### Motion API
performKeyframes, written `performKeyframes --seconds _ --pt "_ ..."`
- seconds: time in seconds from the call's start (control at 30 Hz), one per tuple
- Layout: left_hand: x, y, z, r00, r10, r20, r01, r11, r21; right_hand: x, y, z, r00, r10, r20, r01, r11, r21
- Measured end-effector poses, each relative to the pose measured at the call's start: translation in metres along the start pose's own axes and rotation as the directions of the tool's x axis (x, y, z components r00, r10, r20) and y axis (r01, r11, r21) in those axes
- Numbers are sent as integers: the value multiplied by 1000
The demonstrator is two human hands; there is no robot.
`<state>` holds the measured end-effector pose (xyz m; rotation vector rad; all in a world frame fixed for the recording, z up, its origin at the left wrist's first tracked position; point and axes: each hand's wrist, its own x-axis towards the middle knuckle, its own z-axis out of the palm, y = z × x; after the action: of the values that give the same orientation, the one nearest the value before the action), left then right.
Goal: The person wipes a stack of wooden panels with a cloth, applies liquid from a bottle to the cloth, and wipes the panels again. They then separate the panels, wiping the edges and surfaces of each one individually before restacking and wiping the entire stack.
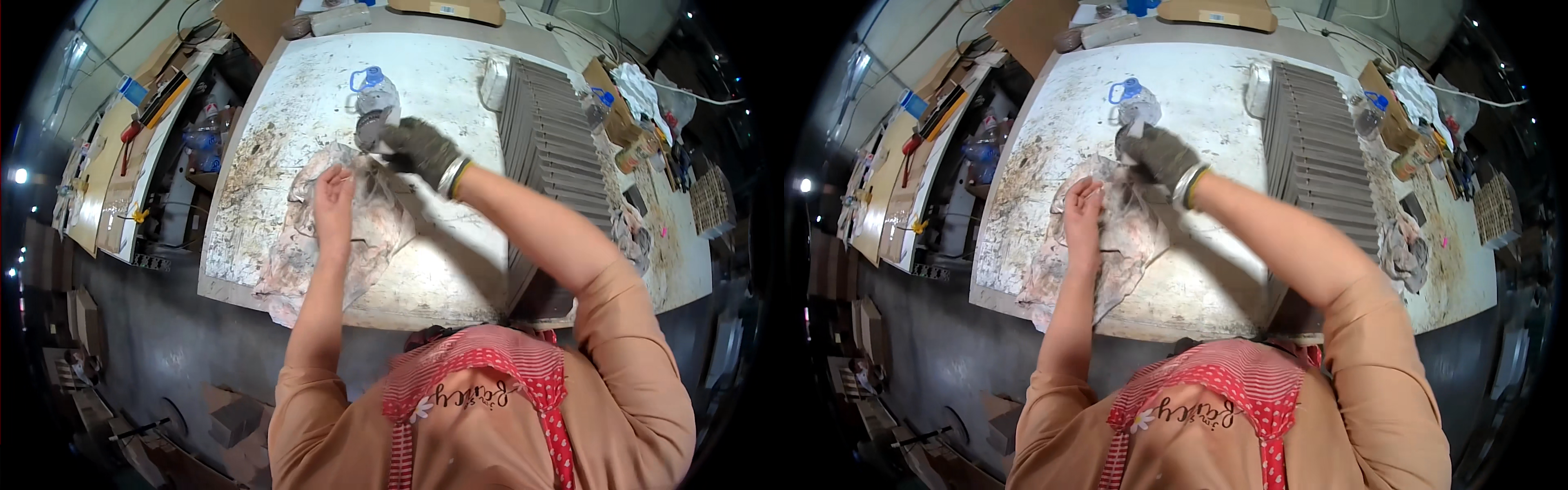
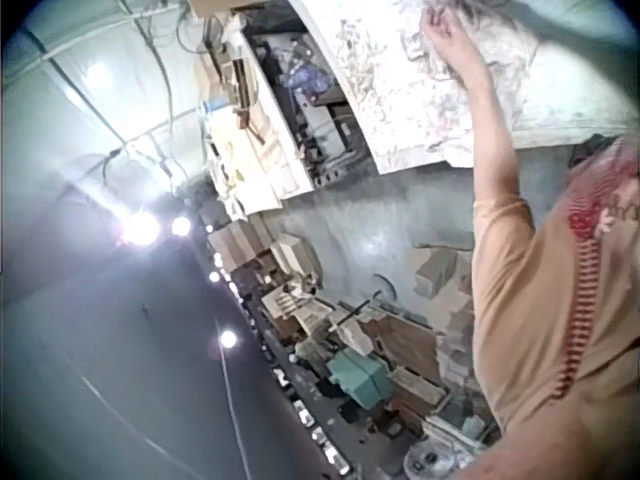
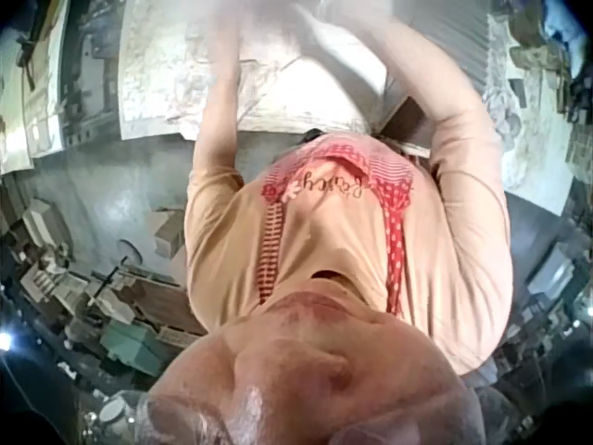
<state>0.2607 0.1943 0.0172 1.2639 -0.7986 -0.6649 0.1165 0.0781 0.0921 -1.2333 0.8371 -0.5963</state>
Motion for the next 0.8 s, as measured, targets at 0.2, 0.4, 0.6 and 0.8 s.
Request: performKeyframes --seconds 0.2,0.4,0.6,0.8 --pt "55 -8 -14 980 164 117 -197 901 387 -4 -68 -66 997 71 -21 -64 691 -720" --pt "83 -15 10 866 151 477 -480 516 709 10 -35 -95 989 146 36 -43 507 -861" --pt "109 -54 15 771 167 615 -630 346 695 28 -4 -96 985 108 134 70 459 -886" --pt "113 -52 16 716 194 670 -697 144 703 37 -22 -64 947 299 113 -101 617 -781"
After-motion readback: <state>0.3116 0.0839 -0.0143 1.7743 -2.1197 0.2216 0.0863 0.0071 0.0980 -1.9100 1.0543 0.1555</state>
